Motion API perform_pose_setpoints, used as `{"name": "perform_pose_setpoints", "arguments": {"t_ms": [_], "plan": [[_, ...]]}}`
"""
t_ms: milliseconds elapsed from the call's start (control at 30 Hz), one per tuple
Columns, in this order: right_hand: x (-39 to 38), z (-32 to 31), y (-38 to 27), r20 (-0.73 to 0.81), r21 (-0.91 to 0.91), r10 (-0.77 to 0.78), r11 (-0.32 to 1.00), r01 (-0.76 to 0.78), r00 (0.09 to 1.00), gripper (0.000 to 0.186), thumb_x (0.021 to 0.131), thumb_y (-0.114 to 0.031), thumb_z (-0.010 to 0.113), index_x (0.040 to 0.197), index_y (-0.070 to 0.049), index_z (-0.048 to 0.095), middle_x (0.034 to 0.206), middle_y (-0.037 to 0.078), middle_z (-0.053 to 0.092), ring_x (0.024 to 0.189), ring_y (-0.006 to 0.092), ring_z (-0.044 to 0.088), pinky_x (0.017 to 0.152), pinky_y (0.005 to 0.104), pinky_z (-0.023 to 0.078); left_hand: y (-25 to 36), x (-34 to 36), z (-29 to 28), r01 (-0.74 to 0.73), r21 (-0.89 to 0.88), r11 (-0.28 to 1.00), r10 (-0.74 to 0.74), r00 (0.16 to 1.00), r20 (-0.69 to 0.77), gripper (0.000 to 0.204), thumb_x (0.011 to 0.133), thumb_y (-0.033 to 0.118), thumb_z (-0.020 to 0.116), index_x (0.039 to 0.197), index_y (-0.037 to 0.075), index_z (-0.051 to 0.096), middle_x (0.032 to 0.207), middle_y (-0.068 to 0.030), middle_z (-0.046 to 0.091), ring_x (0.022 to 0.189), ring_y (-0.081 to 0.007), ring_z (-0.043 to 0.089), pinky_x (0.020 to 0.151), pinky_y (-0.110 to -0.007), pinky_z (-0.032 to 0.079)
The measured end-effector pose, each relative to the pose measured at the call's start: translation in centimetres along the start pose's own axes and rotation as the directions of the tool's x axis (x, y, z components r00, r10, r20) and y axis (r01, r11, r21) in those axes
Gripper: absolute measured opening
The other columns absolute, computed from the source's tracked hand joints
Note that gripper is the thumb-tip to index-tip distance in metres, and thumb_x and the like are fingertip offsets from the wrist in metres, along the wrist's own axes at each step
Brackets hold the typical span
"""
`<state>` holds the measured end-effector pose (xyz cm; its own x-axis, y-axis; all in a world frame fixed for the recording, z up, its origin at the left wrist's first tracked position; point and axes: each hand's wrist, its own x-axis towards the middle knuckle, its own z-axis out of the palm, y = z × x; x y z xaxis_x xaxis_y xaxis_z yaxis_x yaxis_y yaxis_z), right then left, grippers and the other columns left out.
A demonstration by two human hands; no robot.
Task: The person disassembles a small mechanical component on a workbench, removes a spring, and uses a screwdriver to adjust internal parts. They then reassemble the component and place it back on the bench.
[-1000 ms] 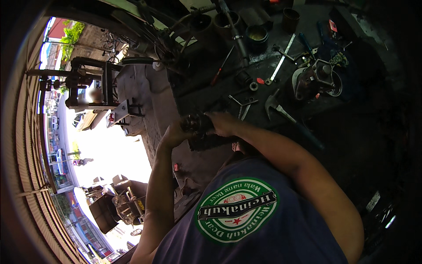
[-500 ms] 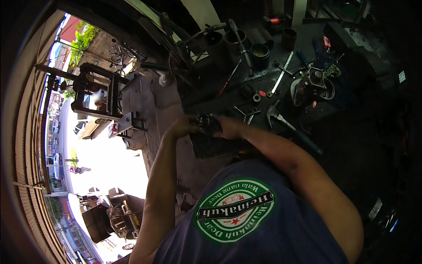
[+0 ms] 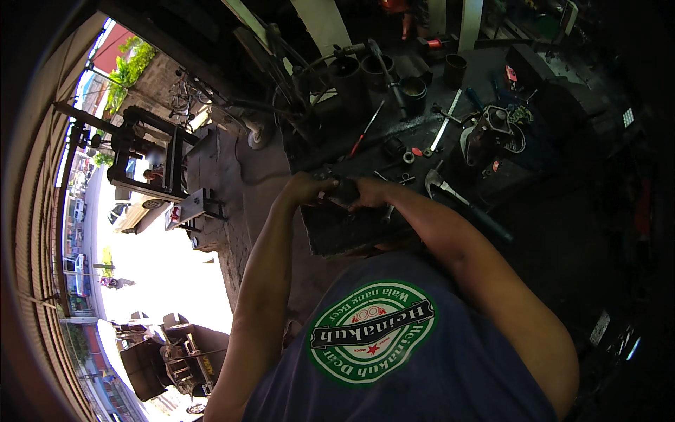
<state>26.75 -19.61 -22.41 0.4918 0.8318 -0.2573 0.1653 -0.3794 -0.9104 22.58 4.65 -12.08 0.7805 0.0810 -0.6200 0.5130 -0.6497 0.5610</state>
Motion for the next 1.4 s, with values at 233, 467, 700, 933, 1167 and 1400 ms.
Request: {"name": "perform_pose_setpoints", "arguments": {"t_ms": [233, 467, 700, 933, 1167, 1400], "plan": [[-0.3, 0.2, 0.8, -0.043, -0.012, -0.06, 0.998, 0.06, 0.997, 0.096, 0.084, -0.026, 0.099, 0.164, -0.003, 0.05, 0.154, 0.023, 0.068, 0.145, 0.0372, 0.063, 0.123, 0.0455, 0.049, 0.5, 0.5, 0.3, -0.065, -0.023, 0.998, 0.064, 0.997, -0.03, 0.064, 0.082, 0.057, 0.096, 0.095, -0.005, 0.084, 0.085, -0.0173, 0.081, 0.07, -0.0241, 0.079, 0.065, -0.038, 0.065], [-3.1, 3.6, 2.2, -0.25, -0.312, -0.169, 0.946, 0.086, 0.953, 0.103, 0.081, -0.028, 0.098, 0.167, -0.005, 0.045, 0.154, 0.026, 0.066, 0.144, 0.0444, 0.062, 0.122, 0.0483, 0.05, 3.5, -3.6, 4.6, -0.213, 0.404, 0.89, 0.284, 0.951, -0.123, 0.062, 0.075, 0.054, 0.096, 0.102, -0.001, 0.085, 0.099, -0.026, 0.082, 0.096, -0.0386, 0.084, 0.083, -0.049, 0.063], [-7.2, 6.7, 2.9, -0.347, -0.36, -0.141, 0.933, 0.007, 0.927, 0.108, 0.087, -0.029, 0.092, 0.169, 0.008, 0.033, 0.156, 0.031, 0.06, 0.145, 0.0447, 0.061, 0.123, 0.0475, 0.049, 6.0, -9.7, 9.2, -0.206, 0.59, 0.78, 0.349, 0.927, -0.138, 0.077, 0.07, 0.047, 0.1, 0.132, 0.007, 0.078, 0.13, -0.0244, 0.079, 0.122, -0.0415, 0.076, 0.099, -0.052, 0.062], [-10.0, 5.9, 3.2, -0.331, -0.397, -0.149, 0.918, 0.006, 0.932, 0.097, 0.093, -0.027, 0.088, 0.17, 0.002, 0.037, 0.163, 0.028, 0.054, 0.151, 0.0449, 0.054, 0.127, 0.0485, 0.045, 5.4, -8.6, 9.9, -0.194, 0.62, 0.761, 0.395, 0.895, -0.205, 0.079, 0.07, 0.038, 0.101, 0.136, 0.005, 0.072, 0.133, -0.0228, 0.076, 0.124, -0.0418, 0.073, 0.105, -0.054, 0.058], [-13.9, 4.9, 3.3, -0.373, -0.197, -0.066, 0.98, -0.01, 0.926, 0.081, 0.096, -0.022, 0.082, 0.167, -0.003, 0.046, 0.159, 0.025, 0.057, 0.148, 0.0442, 0.057, 0.125, 0.0499, 0.047, 2.1, -5.7, 7.5, -0.536, 0.684, 0.494, 0.686, 0.724, 0.071, 0.084, 0.066, 0.015, 0.102, 0.144, 0.011, 0.071, 0.143, -0.015, 0.073, 0.141, -0.0395, 0.062, 0.121, -0.051, 0.049], [-15.6, 5.0, 4.5, -0.483, -0.196, -0.241, 0.967, 0.164, 0.842, 0.074, 0.093, -0.023, 0.083, 0.157, 0.002, 0.056, 0.148, 0.029, 0.064, 0.138, 0.0464, 0.063, 0.12, 0.0502, 0.05, 3.6, -5.1, 6.6, -0.649, 0.682, 0.337, 0.745, 0.627, 0.228, 0.108, 0.063, 0.013, 0.102, 0.161, 0.014, 0.057, 0.165, -0.0171, 0.055, 0.158, -0.0441, 0.045, 0.133, -0.053, 0.038]]}}
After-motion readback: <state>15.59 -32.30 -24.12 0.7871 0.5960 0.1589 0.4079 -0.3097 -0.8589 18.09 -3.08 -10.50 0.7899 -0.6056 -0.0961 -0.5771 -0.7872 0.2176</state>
